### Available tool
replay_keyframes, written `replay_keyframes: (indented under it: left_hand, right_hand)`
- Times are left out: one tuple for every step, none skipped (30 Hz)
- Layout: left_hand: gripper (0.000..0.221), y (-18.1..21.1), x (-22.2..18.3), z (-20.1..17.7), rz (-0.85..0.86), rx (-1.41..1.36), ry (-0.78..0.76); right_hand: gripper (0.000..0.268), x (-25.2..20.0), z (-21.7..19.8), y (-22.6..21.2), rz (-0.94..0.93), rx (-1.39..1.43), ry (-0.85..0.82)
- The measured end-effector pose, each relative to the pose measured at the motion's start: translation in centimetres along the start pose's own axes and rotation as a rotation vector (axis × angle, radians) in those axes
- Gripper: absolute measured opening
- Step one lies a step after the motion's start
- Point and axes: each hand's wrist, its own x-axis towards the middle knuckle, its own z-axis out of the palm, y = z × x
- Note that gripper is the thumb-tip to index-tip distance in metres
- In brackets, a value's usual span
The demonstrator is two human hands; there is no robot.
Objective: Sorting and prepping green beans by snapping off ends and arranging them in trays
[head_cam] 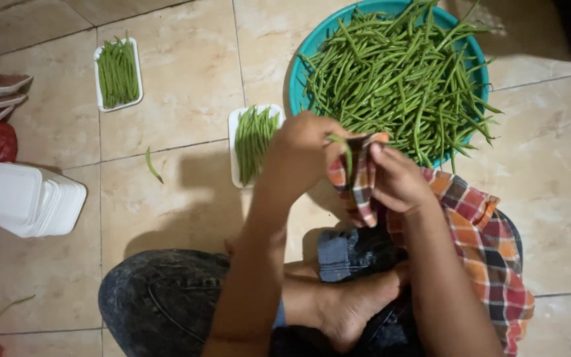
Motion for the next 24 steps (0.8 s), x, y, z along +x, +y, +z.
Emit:
replay_keyframes:
  left_hand:
    - [0.01, 0.1, 0.8, 1.1, -0.002, -0.001, 0.0]
    - [0.006, 0.2, 1.5, 2.2, -0.063, 0.006, -0.006]
    - [0.007, 0.3, 2.3, 3.2, -0.125, 0.014, -0.013]
    - [0.007, 0.4, 2.0, 3.4, -0.126, 0.013, -0.014]
    - [0.025, 0.5, 1.6, 3.6, -0.036, -0.078, 0.093]
    - [0.045, 0.6, 1.3, 3.8, 0.055, -0.168, 0.2]
    - [0.045, 1.0, 0.8, 4.3, 0.057, -0.169, 0.199]
    - [0.036, 1.4, 0.2, 4.7, 0.109, -0.241, 0.319]
    - [0.028, 1.8, -0.3, 5.2, 0.16, -0.312, 0.44]
    - [0.028, 2.0, -1.0, 5.3, 0.16, -0.311, 0.439]
    - [0.019, 2.2, -1.7, 5.5, 0.02, -0.323, 0.309]
    - [0.014, 2.4, -2.4, 5.6, -0.119, -0.332, 0.178]
    - [0.014, 2.1, -2.6, 5.8, -0.12, -0.331, 0.181]
    - [0.015, 1.9, -2.8, 6.1, -0.173, -0.288, 0.109]
    - [0.018, 1.7, -3.1, 6.3, -0.225, -0.246, 0.035]
    - [0.018, 0.9, -3.1, 7.5, -0.226, -0.246, 0.036]
    - [0.02, 0.1, -2.9, 8.6, -0.202, -0.345, 0.007]
    - [0.022, -0.7, -2.8, 9.7, -0.177, -0.443, -0.022]
    - [0.022, -0.1, -3.0, 9.3, -0.178, -0.443, -0.02]
    - [0.022, 0.5, -3.2, 9.0, -0.235, -0.545, -0.045]
    - [0.026, 1.2, -3.5, 8.8, -0.292, -0.647, -0.073]
    - [0.026, 0.6, -3.2, 9.4, -0.292, -0.647, -0.075]
    - [0.026, 0.0, -2.8, 10.1, -0.321, -0.686, -0.045]
    - [0.026, -0.6, -2.4, 10.8, -0.35, -0.726, -0.015]
  right_hand:
    - [0.026, -0.2, 0.0, 0.0, 0.002, 0.0, 0.0]
    - [0.02, -0.4, 0.0, 0.1, -0.005, -0.079, 0.005]
    - [0.018, -0.6, 0.0, 0.1, -0.012, -0.156, 0.011]
    - [0.018, -0.8, 1.5, -0.4, -0.011, -0.156, 0.011]
    - [0.013, -1.1, 3.0, -0.9, -0.06, -0.146, 0.067]
    - [0.009, -1.4, 4.5, -1.5, -0.109, -0.136, 0.123]
    - [0.009, -0.9, 4.4, -1.5, -0.111, -0.136, 0.125]
    - [0.009, -0.4, 4.2, -1.5, -0.153, -0.093, 0.164]
    - [0.009, 0.1, 4.2, -1.5, -0.194, -0.049, 0.203]
    - [0.009, 0.3, 3.9, -1.6, -0.194, -0.048, 0.203]
    - [0.011, 0.4, 3.7, -1.7, -0.209, -0.042, 0.239]
    - [0.012, 0.5, 3.5, -1.8, -0.223, -0.036, 0.275]
    - [0.012, 0.7, 2.5, -1.4, -0.222, -0.036, 0.272]
    - [0.012, 1.0, 1.5, -1.0, -0.24, -0.033, 0.308]
    - [0.014, 1.1, 0.5, -0.6, -0.258, -0.031, 0.346]
    - [0.014, 1.0, 0.5, -0.6, -0.257, -0.031, 0.346]
    - [0.013, 1.1, 0.4, -0.7, -0.258, -0.043, 0.358]
    - [0.012, 1.1, 0.4, -0.8, -0.26, -0.055, 0.37]
    - [0.012, 1.1, -0.5, -0.5, -0.259, -0.055, 0.367]
    - [0.013, 1.2, -1.4, -0.2, -0.264, -0.073, 0.383]
    - [0.014, 1.0, -2.3, 0.2, -0.268, -0.09, 0.403]
    - [0.014, 1.4, -3.0, 0.4, -0.269, -0.089, 0.404]
    - [0.014, 1.8, -3.8, 0.7, -0.27, -0.092, 0.401]
    - [0.015, 2.1, -4.5, 0.9, -0.272, -0.095, 0.398]
